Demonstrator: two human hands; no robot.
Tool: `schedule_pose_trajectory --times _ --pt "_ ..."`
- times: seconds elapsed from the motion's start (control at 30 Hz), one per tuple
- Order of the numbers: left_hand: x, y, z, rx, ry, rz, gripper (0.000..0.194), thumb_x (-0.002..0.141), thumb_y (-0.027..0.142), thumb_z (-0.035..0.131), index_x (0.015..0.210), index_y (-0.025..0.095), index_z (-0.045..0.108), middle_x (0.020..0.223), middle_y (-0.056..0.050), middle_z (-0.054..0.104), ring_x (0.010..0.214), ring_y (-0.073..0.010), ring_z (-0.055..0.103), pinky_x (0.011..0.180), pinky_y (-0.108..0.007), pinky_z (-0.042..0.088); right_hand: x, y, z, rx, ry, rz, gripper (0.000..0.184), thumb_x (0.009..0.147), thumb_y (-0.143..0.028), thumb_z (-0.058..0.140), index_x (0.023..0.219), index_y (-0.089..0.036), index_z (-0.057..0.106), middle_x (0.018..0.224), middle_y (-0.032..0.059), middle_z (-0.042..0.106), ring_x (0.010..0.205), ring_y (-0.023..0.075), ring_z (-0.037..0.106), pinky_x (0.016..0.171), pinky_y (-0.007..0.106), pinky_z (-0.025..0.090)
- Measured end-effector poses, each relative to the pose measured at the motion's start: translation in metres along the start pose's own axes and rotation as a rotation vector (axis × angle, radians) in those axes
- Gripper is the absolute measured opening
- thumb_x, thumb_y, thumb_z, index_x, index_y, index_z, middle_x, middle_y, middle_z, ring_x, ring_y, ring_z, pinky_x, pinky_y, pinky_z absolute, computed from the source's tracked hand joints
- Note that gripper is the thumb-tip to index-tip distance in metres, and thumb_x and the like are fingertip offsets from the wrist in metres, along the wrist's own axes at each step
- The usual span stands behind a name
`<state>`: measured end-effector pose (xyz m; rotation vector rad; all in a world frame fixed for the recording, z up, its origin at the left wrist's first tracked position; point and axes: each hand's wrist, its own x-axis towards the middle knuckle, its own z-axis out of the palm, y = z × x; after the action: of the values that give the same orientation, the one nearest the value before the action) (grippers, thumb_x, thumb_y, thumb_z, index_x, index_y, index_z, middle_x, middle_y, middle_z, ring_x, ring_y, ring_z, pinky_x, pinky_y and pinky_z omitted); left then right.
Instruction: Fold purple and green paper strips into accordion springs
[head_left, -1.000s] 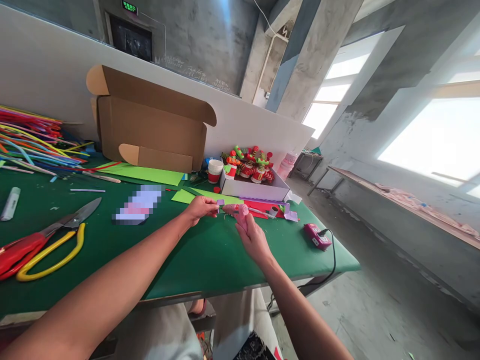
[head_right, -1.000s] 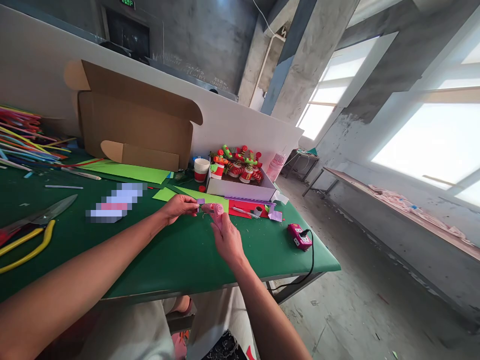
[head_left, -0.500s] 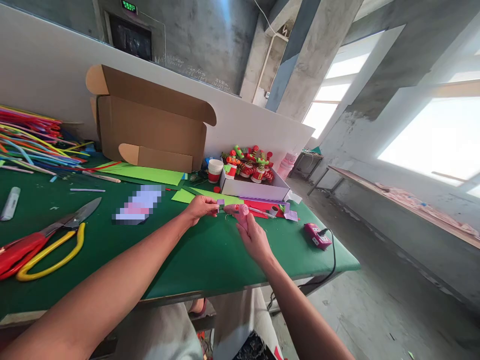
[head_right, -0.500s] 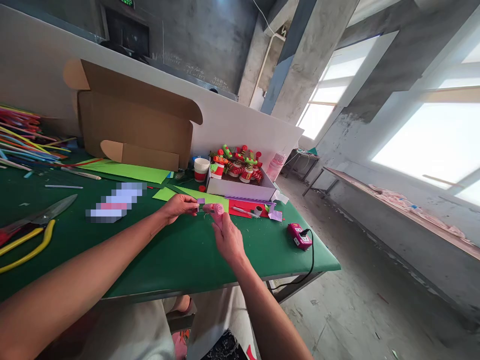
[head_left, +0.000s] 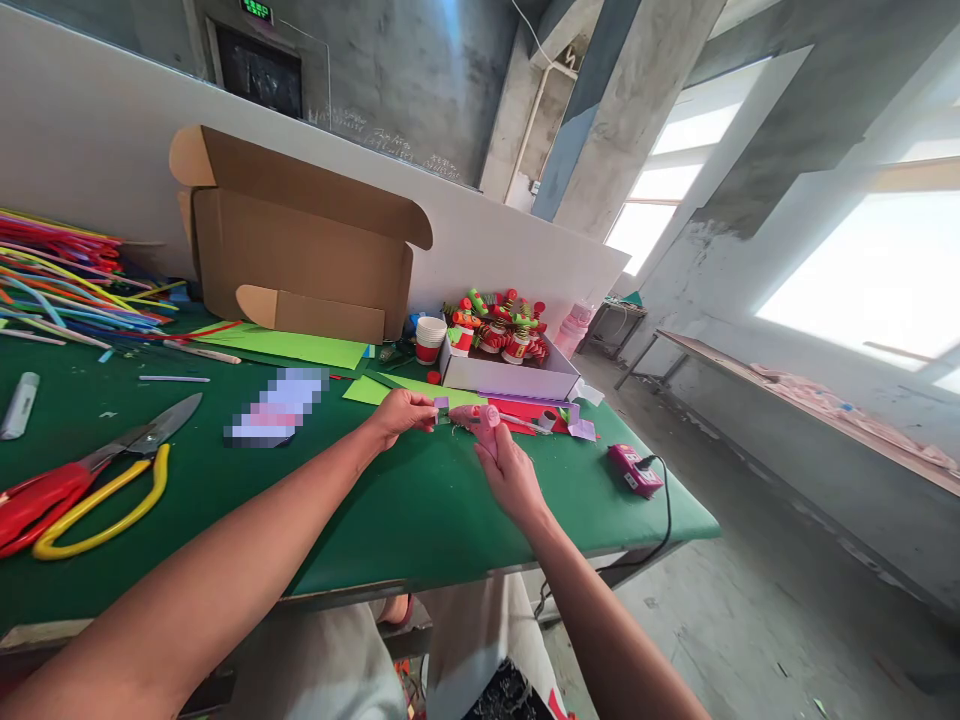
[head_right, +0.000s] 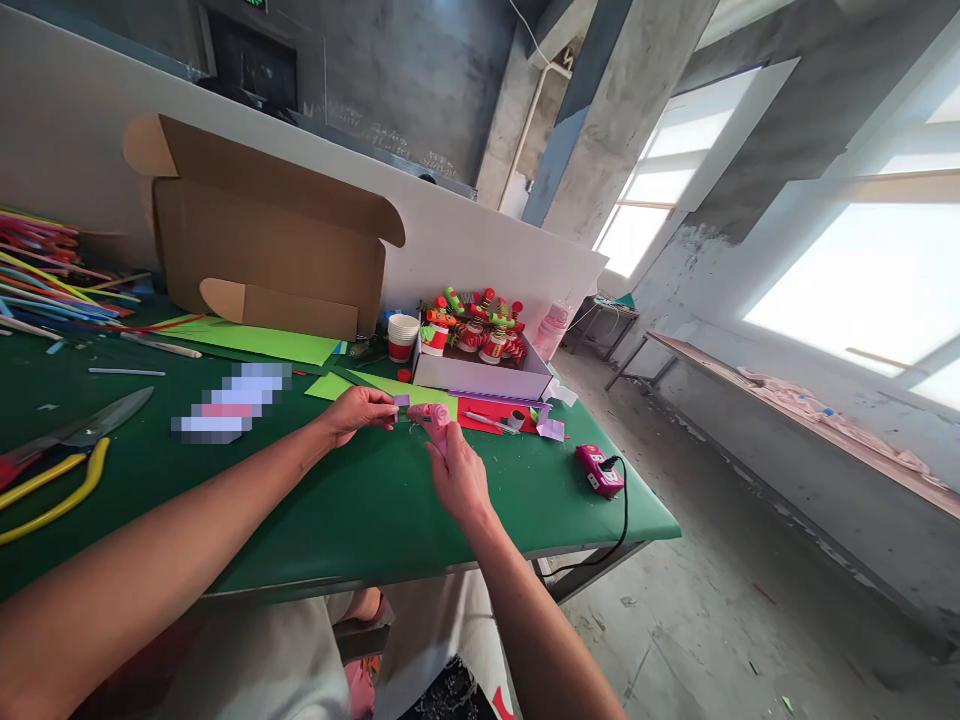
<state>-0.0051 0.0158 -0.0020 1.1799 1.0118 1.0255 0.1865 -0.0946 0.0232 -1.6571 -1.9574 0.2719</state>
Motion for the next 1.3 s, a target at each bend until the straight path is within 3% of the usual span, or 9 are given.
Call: schedule_pose_trajectory --times 0.27,0.87,1.07,1.3 --pt "0.0017 -0.0012 -0.0001 0.0 -0.002 0.001 0.014 0.058 0.018 0.081 0.061 0.013 0.069 0.052 -0.001 0.065 0.05 -0.012 0.059 0.057 -0.026 0.055 0.0004 -0.0006 0.0028 0.022 -0.01 -0.012 0.019 0.089 -0.037 0.04 0.099 -0.024 0.05 0.078 0.0036 0.064 0.066 0.022 0.058 0.057 0.028 0.035" --pt "0.0014 -0.0026 0.0006 0.019 -0.006 0.003 0.011 0.057 0.02 0.079 0.06 0.013 0.07 0.053 -0.001 0.065 0.052 -0.012 0.059 0.057 -0.025 0.054 0.0005 0.0008 0.0034 0.036 0.014 -0.011 0.026 0.089 -0.037 0.041 0.107 -0.023 0.052 0.084 0.0053 0.066 0.073 0.0232 0.061 0.06 0.029 0.039" --pt "0.0023 -0.0045 0.0005 0.012 -0.004 0.017 0.013 0.055 0.021 0.08 0.059 0.014 0.07 0.052 -0.002 0.065 0.051 -0.0127 0.059 0.056 -0.026 0.055 -0.0011 0.0014 0.004 0.05 -0.013 0.003 0.021 0.089 -0.038 0.041 0.101 -0.024 0.052 0.079 0.0039 0.065 0.067 0.0222 0.059 0.058 0.029 0.038" --pt "0.0012 -0.002 -0.0001 0.015 -0.026 0.006 0.017 0.055 0.022 0.083 0.06 0.013 0.07 0.054 -0.002 0.066 0.052 -0.0133 0.06 0.057 -0.027 0.056 0.0008 0.0021 0.0046 0.069 0.033 -0.021 0.023 0.089 -0.036 0.043 0.106 -0.024 0.053 0.079 0.0034 0.065 0.067 0.0213 0.06 0.059 0.028 0.039"
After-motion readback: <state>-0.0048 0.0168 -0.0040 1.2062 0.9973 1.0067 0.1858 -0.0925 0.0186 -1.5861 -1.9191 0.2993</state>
